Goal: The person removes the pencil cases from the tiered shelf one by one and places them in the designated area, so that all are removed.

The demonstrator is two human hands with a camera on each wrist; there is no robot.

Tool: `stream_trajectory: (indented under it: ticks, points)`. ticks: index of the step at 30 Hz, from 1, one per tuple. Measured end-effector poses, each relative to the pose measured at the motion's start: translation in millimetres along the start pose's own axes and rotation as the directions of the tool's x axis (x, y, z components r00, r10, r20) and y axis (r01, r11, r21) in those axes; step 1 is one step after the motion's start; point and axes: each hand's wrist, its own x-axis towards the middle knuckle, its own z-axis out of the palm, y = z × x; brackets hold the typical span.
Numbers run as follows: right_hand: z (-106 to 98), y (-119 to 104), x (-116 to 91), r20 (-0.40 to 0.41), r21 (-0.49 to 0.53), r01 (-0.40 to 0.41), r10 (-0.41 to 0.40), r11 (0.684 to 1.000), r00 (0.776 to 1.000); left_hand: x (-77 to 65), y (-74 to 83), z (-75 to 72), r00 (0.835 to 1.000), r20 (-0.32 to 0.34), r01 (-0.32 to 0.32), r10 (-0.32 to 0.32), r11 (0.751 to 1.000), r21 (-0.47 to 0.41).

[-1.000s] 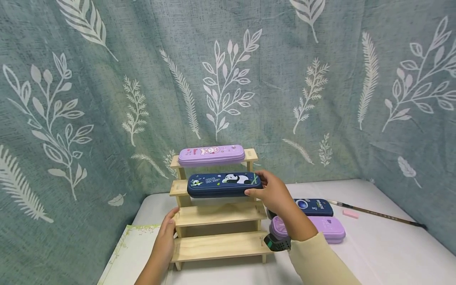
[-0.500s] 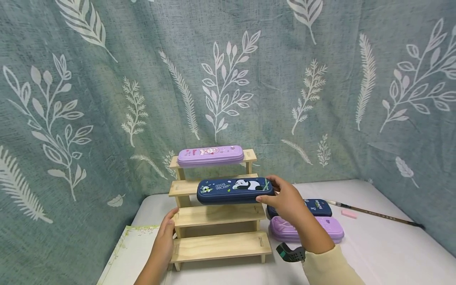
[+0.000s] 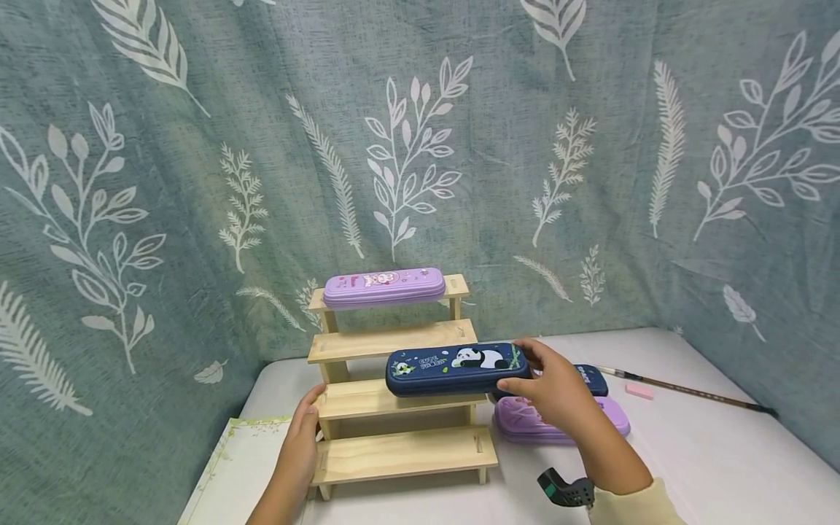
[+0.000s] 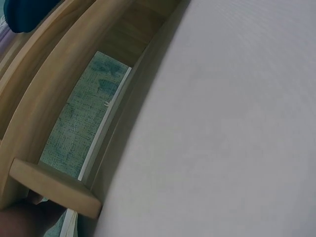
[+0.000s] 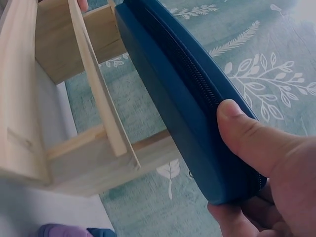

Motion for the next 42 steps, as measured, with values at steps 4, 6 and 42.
stream_trajectory:
  ticks: [4, 6, 42]
  points:
    - [-3.0, 6.3, -7.1, 0.012, 0.051, -0.015, 0.014, 0.999, 1.0, -0.5, 0.0, -0.9, 1.0, 0.002, 0.002, -0.002, 1.0, -0.002]
    - [-4.7, 9.9, -11.0, 0.015, 0.048, -0.017, 0.016, 0.999, 1.0, -0.6, 0.3, -0.9, 1.0, 0.005, 0.002, -0.001, 1.0, -0.004]
    - [-58.4, 96.0, -62.9, 0.022, -0.026, -0.083, 0.083, 0.996, 0.996, 0.1, -1.3, 0.0, 1.0, 0.007, 0.008, -0.008, 1.0, -0.011]
